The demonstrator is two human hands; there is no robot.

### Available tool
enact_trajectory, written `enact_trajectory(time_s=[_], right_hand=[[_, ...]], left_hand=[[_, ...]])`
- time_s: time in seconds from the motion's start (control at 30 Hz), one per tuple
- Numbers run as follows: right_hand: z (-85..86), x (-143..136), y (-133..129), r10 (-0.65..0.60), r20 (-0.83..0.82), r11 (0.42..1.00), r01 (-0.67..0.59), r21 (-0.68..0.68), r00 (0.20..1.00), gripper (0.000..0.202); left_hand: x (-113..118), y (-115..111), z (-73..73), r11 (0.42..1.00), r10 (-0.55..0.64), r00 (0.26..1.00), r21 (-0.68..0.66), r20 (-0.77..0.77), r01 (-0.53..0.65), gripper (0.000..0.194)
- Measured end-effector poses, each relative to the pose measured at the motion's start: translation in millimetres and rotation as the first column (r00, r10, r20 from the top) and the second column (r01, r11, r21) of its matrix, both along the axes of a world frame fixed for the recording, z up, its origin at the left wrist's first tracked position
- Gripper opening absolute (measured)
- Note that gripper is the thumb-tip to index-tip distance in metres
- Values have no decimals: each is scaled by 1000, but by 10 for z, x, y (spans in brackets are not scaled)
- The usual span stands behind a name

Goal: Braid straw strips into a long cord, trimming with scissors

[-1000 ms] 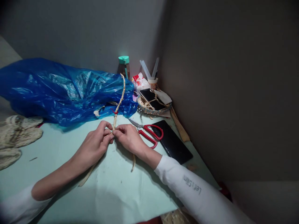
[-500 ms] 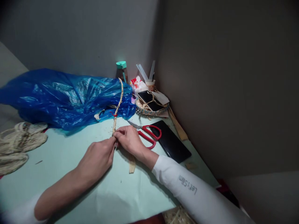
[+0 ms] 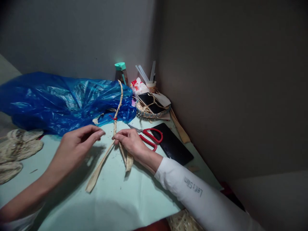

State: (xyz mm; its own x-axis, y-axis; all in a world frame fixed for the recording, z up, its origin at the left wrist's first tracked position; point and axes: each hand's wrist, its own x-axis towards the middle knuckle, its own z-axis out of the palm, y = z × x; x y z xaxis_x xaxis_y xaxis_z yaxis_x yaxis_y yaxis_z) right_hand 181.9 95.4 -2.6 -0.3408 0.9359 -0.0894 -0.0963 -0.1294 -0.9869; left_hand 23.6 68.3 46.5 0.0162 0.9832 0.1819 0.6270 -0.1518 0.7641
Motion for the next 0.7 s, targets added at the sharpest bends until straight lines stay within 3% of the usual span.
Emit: enact_trajectory(time_s=[0.07,0.17,0.27,0.4,0.5,0.6,0.7], right_hand=[[-7,-6,-18,-8,6,1000,8,21,1000,22],[-16,-22,-29,-21,28,998,20,52,999,24],[-22,-40,-18,-7,-6,999,8,44,1000,22],[-41,-35,5,53,5,997,-53,64,999,19],[-44,13,18,44,127,990,-61,128,991,21],[16,81,10,84,253,974,-133,185,964,21],[127,122,-41,10,530,913,-223,341,848,25]], left_hand=[[-45,144,-71,979,-107,981,-154,164,132,18],[-30,261,-211,848,-169,878,-388,448,361,20],[11,263,-264,753,-122,774,-450,621,480,15],[32,236,-253,692,-29,661,-462,750,555,12],[43,237,-271,693,54,643,-492,764,527,10],[60,228,-309,729,65,677,-498,733,469,13],[75,194,-344,790,55,740,-482,671,379,13]])
